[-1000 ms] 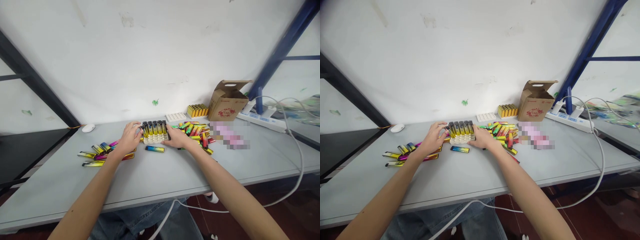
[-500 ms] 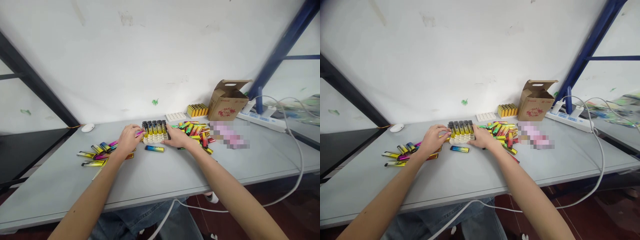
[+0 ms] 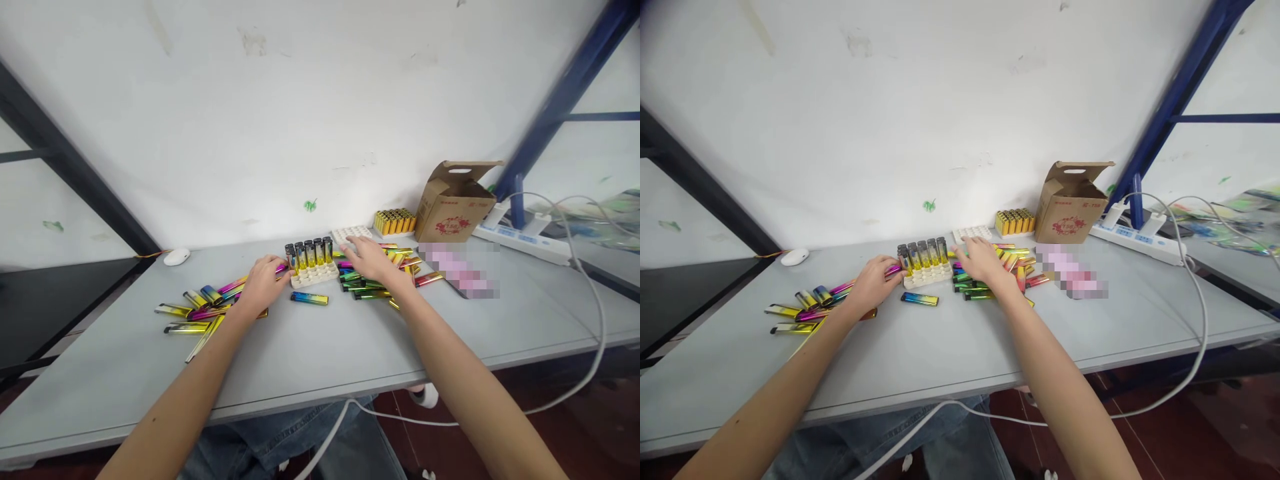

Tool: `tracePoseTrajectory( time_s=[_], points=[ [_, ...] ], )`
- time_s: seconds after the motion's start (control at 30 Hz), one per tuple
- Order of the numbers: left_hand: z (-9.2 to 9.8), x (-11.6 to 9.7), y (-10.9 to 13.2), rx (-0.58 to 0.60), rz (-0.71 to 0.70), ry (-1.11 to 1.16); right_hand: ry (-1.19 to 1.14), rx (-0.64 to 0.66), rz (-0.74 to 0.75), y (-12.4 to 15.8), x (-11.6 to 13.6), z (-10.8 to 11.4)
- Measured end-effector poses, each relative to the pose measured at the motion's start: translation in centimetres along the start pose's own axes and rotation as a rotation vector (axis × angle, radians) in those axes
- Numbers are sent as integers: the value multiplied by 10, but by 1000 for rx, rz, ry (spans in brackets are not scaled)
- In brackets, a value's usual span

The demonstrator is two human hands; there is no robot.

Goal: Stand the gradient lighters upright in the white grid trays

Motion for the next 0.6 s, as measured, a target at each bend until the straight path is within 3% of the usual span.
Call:
tracePoseTrajectory(
  time_s=[0.2,0.6],
  points=[
    [1,-7,2,-24,38,-37,154,63,-209,0,-16,3],
    [1,-9,3,-67,79,-122,145,34,-116,-2,-7,-17]
  ],
)
Point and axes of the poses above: each hand's wrist, its own y-axis away from the middle knuckle, its own z-axis out of the back of the hand, x = y × z, the point moved 4 cm from there along -y, towards the middle knuckle, and after that the axes turned 12 degrees about y, right-handed, at the moved point
